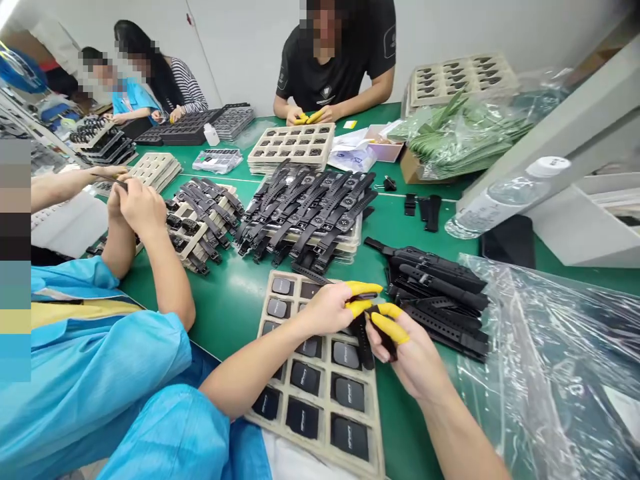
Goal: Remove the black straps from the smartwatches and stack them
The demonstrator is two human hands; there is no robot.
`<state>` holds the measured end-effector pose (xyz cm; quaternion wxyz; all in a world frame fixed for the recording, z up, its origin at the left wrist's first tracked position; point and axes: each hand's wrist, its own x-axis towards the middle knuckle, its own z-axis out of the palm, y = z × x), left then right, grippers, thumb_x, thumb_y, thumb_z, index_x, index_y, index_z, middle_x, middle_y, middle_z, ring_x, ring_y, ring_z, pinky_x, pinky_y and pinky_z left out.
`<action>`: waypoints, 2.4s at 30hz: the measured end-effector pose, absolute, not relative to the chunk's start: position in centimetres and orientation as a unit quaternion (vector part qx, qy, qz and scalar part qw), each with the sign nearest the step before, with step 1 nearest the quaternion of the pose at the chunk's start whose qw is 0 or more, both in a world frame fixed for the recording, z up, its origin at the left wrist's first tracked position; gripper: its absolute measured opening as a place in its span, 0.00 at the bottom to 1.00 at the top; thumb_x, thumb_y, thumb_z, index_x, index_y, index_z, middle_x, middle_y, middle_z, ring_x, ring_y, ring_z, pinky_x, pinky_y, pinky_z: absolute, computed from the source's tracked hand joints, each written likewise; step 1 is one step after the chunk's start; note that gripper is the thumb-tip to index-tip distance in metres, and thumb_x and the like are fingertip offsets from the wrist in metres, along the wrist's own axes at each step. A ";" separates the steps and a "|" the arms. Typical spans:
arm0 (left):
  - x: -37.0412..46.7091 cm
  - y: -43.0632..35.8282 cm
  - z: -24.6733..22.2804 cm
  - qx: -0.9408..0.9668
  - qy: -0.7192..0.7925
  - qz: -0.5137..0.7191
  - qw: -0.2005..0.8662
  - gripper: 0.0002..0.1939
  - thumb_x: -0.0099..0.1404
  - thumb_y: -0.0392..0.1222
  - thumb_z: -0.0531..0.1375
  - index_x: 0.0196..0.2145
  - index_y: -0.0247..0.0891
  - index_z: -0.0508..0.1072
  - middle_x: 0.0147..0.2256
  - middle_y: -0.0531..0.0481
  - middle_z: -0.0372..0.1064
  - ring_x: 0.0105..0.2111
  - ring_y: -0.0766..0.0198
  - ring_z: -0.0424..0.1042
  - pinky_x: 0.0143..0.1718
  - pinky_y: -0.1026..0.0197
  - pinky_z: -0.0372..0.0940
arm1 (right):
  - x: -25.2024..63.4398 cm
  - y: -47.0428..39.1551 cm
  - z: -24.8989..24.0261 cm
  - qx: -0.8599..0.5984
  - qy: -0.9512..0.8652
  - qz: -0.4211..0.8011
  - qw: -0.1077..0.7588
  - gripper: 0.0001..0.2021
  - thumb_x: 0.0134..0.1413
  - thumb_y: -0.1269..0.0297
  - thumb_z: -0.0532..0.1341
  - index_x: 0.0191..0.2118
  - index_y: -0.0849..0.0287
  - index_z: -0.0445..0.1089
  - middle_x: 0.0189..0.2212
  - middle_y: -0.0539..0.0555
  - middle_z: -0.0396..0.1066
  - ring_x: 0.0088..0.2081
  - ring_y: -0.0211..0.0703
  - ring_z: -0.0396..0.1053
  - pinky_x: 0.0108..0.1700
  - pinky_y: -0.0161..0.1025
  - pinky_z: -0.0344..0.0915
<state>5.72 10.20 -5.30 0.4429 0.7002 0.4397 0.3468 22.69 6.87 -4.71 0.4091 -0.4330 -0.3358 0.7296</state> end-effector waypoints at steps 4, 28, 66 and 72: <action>5.1 10.4 -5.5 0.795 0.393 0.316 0.337 0.26 0.68 0.31 0.52 0.62 0.38 0.72 0.61 0.40 0.72 0.63 0.54 0.70 0.66 0.49 0.65 | 22.3 6.8 -4.5 -0.426 -0.338 0.734 0.407 0.18 0.53 0.50 0.71 0.34 0.56 0.65 0.17 0.43 0.63 0.16 0.31 0.54 0.19 0.31 0.51; 4.5 11.4 -5.5 0.836 0.350 0.287 0.309 0.25 0.75 0.34 0.49 0.67 0.39 0.66 0.60 0.38 0.67 0.63 0.53 0.68 0.65 0.48 0.66 | 22.2 7.8 -4.4 -0.346 -0.221 0.790 0.455 0.19 0.50 0.54 0.72 0.33 0.53 0.60 0.15 0.39 0.57 0.14 0.30 0.46 0.18 0.31 0.42; 4.0 10.3 -3.4 0.825 0.396 0.282 0.287 0.27 0.75 0.37 0.52 0.70 0.43 0.59 0.60 0.39 0.71 0.59 0.53 0.73 0.60 0.48 0.71 | 23.2 8.2 -4.5 -0.433 -0.443 0.656 0.432 0.19 0.56 0.45 0.69 0.36 0.56 0.68 0.18 0.42 0.61 0.19 0.34 0.54 0.23 0.35 0.52; -0.4 10.6 1.5 0.843 0.458 0.200 0.201 0.26 0.75 0.38 0.54 0.69 0.40 0.61 0.58 0.41 0.74 0.56 0.55 0.76 0.58 0.53 0.72 | 23.3 7.9 -4.8 -0.447 -0.560 0.575 0.395 0.14 0.63 0.50 0.64 0.43 0.55 0.73 0.32 0.51 0.74 0.32 0.42 0.69 0.34 0.38 0.64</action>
